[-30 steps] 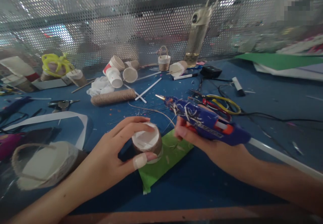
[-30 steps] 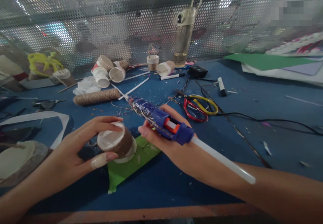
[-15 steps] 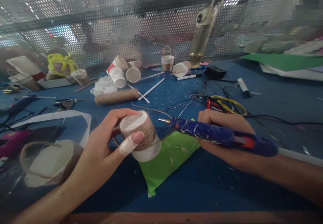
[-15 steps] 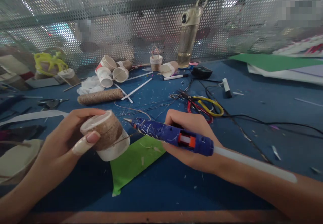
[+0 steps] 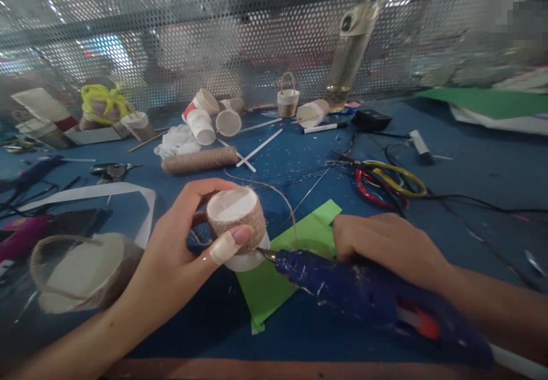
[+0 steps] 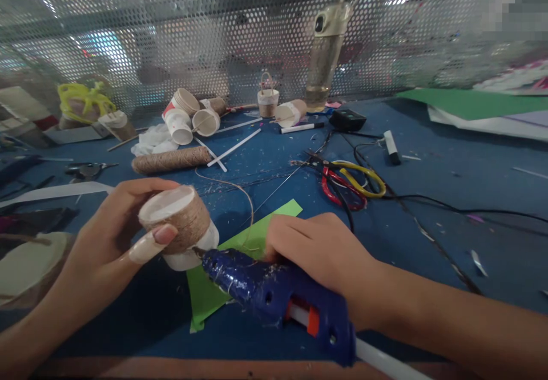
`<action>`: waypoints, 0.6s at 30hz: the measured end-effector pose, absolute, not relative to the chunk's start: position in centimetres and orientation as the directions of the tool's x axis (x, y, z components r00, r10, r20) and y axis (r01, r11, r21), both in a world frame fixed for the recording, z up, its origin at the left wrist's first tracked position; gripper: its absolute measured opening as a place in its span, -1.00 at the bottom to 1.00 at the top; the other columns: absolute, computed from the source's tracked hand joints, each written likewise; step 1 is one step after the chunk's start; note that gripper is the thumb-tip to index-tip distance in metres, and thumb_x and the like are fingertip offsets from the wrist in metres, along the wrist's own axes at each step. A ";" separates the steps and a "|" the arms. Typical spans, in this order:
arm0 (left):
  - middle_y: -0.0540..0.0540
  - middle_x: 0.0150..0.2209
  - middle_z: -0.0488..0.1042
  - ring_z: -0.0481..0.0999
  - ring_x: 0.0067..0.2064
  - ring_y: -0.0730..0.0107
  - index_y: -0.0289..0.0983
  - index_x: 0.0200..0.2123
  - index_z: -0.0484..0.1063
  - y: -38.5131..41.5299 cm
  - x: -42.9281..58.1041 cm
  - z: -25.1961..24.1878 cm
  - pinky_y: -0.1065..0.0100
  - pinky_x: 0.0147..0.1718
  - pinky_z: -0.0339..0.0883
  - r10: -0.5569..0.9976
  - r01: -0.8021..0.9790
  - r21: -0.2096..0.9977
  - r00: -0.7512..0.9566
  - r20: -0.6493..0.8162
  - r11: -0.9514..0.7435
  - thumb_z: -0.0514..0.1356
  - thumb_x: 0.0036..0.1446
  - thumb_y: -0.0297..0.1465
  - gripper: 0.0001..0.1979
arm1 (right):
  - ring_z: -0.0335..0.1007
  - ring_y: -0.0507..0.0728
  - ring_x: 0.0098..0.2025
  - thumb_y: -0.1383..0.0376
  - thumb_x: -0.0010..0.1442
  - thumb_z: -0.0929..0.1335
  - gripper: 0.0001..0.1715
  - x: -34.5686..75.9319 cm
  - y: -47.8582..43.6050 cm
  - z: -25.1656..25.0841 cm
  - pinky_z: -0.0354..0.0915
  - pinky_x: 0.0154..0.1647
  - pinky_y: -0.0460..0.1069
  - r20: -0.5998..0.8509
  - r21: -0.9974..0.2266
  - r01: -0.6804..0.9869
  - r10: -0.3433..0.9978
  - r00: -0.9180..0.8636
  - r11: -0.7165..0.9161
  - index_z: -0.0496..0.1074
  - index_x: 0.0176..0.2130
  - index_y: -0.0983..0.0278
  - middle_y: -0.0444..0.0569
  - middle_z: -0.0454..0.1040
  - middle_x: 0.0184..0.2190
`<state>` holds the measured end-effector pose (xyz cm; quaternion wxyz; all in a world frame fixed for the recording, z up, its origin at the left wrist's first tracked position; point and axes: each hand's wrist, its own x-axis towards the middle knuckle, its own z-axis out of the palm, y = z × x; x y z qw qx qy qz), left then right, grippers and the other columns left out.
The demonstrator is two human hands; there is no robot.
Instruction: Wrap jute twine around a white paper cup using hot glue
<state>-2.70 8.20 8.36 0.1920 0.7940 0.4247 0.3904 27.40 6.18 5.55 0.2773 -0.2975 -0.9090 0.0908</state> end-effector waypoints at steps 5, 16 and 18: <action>0.10 0.01 0.61 0.63 -0.08 0.44 0.04 0.09 0.44 8.1 -2.8 7.9 0.51 -0.12 0.55 0.834 0.545 0.632 0.338 0.435 -0.551 0.30 0.36 -0.02 -0.67 | 0.12 0.03 -0.50 0.54 0.42 0.18 -0.70 27.4 6.0 5.1 -0.04 -0.49 0.00 0.510 -0.252 0.465 0.525 -0.681 0.849 0.19 -0.23 0.14 -0.25 0.36 -0.38; 0.07 -0.04 0.63 0.65 -0.14 0.40 -0.03 0.06 0.47 7.9 -2.7 8.2 0.46 -0.19 0.58 0.841 0.566 0.624 0.329 0.429 -0.539 0.32 0.34 -0.05 -0.67 | 0.14 0.03 -0.56 0.52 0.40 0.19 -0.70 27.3 5.7 4.8 -0.02 -0.53 0.02 0.527 -0.170 0.555 0.551 -0.647 0.815 0.15 -0.25 0.11 -0.31 0.34 -0.41; 0.06 -0.07 0.63 0.64 -0.17 0.40 -0.05 0.04 0.48 8.0 -2.7 8.3 0.47 -0.23 0.58 0.844 0.572 0.622 0.326 0.426 -0.535 0.32 0.34 -0.07 -0.69 | 0.14 0.04 -0.56 0.55 0.34 0.19 -0.69 27.4 5.7 4.8 -0.03 -0.53 0.03 0.520 -0.171 0.572 0.567 -0.639 0.802 0.17 -0.26 0.11 -0.30 0.36 -0.41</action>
